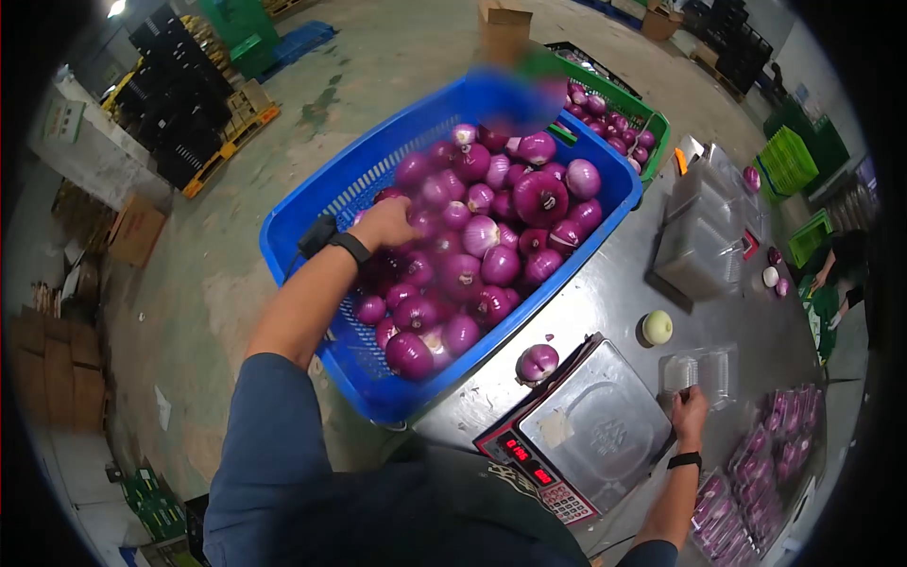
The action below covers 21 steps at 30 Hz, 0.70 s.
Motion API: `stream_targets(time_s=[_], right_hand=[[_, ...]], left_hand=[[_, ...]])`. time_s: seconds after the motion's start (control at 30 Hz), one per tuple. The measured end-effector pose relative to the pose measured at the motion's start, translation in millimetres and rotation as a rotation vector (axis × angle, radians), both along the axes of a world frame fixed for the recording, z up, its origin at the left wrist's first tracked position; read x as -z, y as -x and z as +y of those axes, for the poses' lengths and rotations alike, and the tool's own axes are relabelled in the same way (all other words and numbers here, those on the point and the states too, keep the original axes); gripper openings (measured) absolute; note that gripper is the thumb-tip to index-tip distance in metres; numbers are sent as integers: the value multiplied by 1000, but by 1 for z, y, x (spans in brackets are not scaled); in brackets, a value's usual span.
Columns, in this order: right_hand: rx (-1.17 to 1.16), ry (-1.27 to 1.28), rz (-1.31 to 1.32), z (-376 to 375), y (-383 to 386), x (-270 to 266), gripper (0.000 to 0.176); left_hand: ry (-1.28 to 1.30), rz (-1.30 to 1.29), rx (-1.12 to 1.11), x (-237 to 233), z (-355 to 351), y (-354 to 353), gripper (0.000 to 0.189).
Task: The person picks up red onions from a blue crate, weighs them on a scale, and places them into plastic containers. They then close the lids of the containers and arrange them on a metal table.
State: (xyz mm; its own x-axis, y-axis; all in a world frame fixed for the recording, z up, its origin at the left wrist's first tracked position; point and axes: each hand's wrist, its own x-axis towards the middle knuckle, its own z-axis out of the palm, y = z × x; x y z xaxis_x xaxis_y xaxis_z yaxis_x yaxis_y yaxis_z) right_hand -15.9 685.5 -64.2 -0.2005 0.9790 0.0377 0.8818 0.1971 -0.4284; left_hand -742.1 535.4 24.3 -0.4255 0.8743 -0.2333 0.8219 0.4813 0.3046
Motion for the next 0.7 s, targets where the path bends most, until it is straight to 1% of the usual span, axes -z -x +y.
stream_targets(time_s=[0.03, 0.07, 0.13, 0.17, 0.23, 0.27, 0.3, 0.33, 0.4, 0.43, 0.47, 0.5, 0.57, 0.6, 0.63, 0.67, 0.7], right_hand=[[45, 39, 34, -1, -1, -2, 22], [67, 15, 7, -2, -1, -3, 23], [111, -27, -53, -7, 3, -9, 25], [137, -79, -30, -9, 4, -10, 24], [180, -186, 17, -14, 12, -16, 23], [136, -261, 37, -17, 15, -19, 23], [92, -337, 58, -26, 29, -36, 23], [52, -415, 80, -40, 43, -54, 23], [-18, -207, 65, -84, 69, -87, 23], [-52, -104, 60, -108, 81, -104, 23], [-94, 21, -22, -130, 92, -117, 21], [-111, 143, -44, -149, 98, -121, 21], [-140, 306, -105, -182, 113, -132, 23], [-204, 242, -64, -193, 123, -141, 28], [-267, 176, -23, -200, 134, -152, 33], [-329, 108, 17, -206, 145, -160, 38], [-299, 79, 107, -209, 155, -162, 43]], left_hand=[[-41, 23, -22, 18, 6, 1, 72], [-32, 35, -38, 34, 11, 5, 73], [-8, 55, -69, 47, 18, -1, 77], [-56, 133, -40, 52, 18, -2, 79], [-80, 162, -40, 56, 21, -3, 79], [-92, 178, -42, 58, 19, -3, 80], [-124, 180, -35, 57, 17, -2, 74], [-115, 129, -5, 53, 17, 0, 71], [-100, 28, 55, 39, 12, 1, 66], [-118, -185, 55, 33, 12, 4, 65], [-136, -396, 56, 27, 14, 9, 63], [-148, -608, 57, 20, 14, 9, 63], [-174, -901, 26, -9, 9, -4, 64], [-183, -1047, 11, -28, 4, -15, 66], [-220, -1139, 29, -52, -4, -32, 69], [-256, -1248, 59, -63, -10, -46, 69], [-286, -1358, 91, -72, -15, -59, 70]])
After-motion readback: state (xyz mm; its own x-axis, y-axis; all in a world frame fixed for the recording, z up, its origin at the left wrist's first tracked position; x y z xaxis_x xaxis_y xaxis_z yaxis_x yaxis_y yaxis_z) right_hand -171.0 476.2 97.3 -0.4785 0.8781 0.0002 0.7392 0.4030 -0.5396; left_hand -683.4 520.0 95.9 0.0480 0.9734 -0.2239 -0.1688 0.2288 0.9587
